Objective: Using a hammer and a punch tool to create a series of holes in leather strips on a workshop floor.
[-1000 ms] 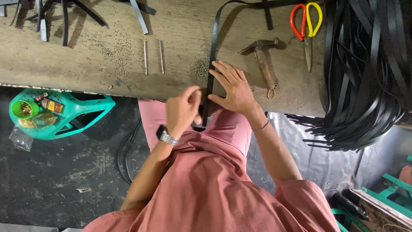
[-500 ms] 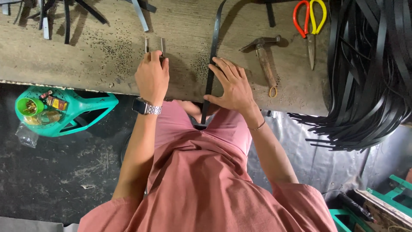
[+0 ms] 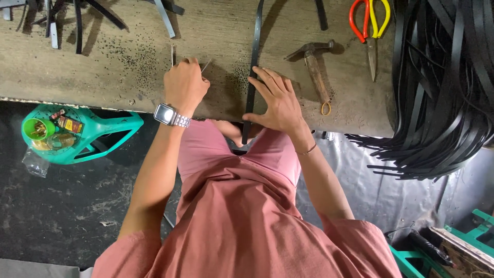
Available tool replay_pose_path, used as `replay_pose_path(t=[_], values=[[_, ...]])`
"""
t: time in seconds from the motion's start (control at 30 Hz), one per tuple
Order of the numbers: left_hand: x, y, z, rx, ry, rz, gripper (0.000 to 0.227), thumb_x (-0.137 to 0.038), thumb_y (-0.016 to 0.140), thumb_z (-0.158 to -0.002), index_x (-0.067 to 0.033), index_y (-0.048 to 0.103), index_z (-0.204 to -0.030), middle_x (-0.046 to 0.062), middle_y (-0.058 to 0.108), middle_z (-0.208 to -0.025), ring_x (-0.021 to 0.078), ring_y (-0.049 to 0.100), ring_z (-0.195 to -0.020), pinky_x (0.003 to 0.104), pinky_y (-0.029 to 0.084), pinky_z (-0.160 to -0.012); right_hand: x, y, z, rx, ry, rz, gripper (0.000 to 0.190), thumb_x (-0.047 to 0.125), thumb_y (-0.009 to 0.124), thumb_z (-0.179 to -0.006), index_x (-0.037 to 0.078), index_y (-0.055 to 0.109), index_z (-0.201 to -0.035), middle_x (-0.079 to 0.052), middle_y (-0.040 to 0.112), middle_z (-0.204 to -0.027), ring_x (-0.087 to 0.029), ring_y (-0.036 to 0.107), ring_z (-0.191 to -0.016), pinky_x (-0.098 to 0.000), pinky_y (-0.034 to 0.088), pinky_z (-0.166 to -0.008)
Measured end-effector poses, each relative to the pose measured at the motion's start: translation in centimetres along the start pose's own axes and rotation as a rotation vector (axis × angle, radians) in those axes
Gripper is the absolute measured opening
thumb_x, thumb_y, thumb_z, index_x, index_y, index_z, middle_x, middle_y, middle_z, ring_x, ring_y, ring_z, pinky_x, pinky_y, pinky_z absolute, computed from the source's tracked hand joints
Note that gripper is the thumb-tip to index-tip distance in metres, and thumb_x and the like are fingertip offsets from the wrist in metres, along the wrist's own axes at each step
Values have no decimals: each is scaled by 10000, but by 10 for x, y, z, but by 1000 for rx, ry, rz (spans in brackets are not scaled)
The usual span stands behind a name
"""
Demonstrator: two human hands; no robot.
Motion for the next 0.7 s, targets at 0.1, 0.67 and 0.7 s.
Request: replay_pose_path(t=[0.1, 0.67, 0.7], values=[[-9, -15, 0, 113, 42, -21, 253, -195, 697, -839, -23, 646, -1017, 190, 718, -875, 446, 755, -810, 534, 617, -665, 2, -2, 0, -20, -10, 13, 1049, 821, 738, -731, 95, 550, -1465, -119, 504, -1534, -287, 464, -1406, -395, 399, -995], [-60, -32, 24, -142, 226, 1418, 178, -73, 614, -1031, 87, 692, -1025, 237, 711, -824, 238, 730, -722, 366, 643, -631, -15, 2, 7, -58, 85, -153, 660, 482, 835, -860, 67, 655, -1340, -108, 492, -1548, -329, 415, -1445, -592, 456, -998], [-64, -28, 24, -166, 304, 1440, 228, -91, 582, -1080, 118, 671, -1067, 270, 710, -882, 295, 754, -774, 413, 652, -660, -18, 6, 8, -50, 87, -158, 609, 454, 811, -897, 57, 652, -1331, -111, 522, -1521, -317, 441, -1432, -585, 461, -1008]])
Point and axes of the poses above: each hand's wrist, its own z-axis away from the middle knuckle, its own y-axis out of the palm, x = y × z, the point moved 6 cm from there along -z, towards the middle knuckle
